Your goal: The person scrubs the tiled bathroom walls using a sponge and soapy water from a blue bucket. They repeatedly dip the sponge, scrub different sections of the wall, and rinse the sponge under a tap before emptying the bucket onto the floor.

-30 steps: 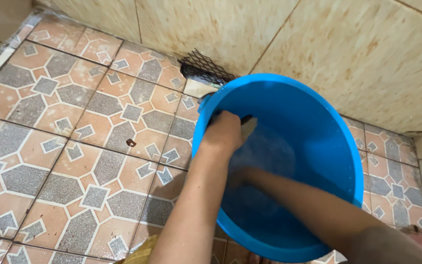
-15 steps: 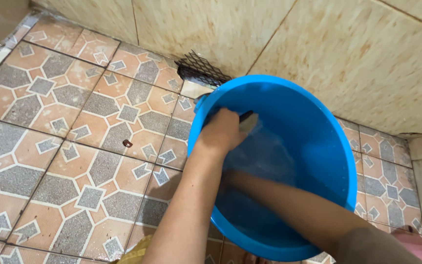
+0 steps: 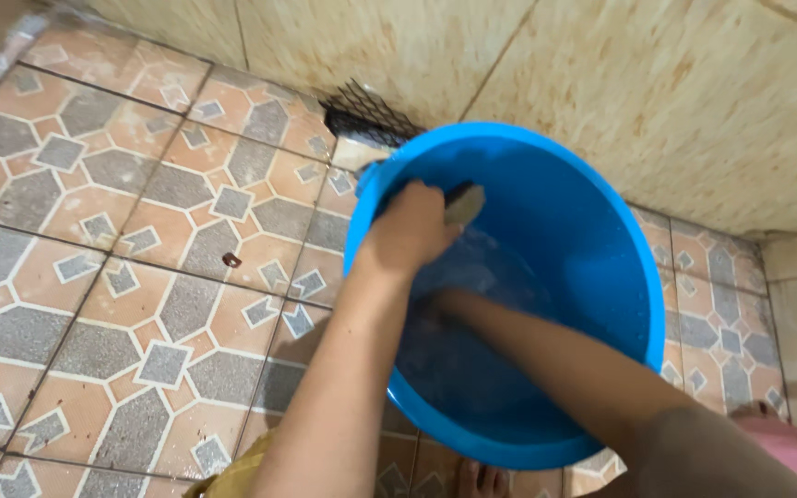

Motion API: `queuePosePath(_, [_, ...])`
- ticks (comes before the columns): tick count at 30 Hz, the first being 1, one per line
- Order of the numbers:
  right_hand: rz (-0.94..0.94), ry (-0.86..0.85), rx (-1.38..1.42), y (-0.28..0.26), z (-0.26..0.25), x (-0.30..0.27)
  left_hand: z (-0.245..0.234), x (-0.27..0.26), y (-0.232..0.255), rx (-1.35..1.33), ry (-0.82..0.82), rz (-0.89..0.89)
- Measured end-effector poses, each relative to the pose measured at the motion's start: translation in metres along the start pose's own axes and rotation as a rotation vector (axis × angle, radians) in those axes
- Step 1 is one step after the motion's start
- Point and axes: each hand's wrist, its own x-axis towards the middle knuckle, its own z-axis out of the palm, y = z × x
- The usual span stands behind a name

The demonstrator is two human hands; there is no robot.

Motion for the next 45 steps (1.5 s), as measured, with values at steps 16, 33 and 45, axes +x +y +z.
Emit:
queuePosePath(16, [-0.093, 0.067, -0.008, -0.036, 0.022, 0.015, -0.033, -0.026, 0.011, -0.001, -0.106, -0.164])
queuePosePath(33, [-0.172, 0.101, 0.021, -0.042, -0.039, 0.033, -0.033, -0.03, 0.01, 0.073, -0.092, -0.161])
queuePosePath(45, [-0.081, -0.008, -0.153, -0.031, 0.051, 0.016, -0.04, -0.037, 0.021, -0.075, -0.059, -0.257])
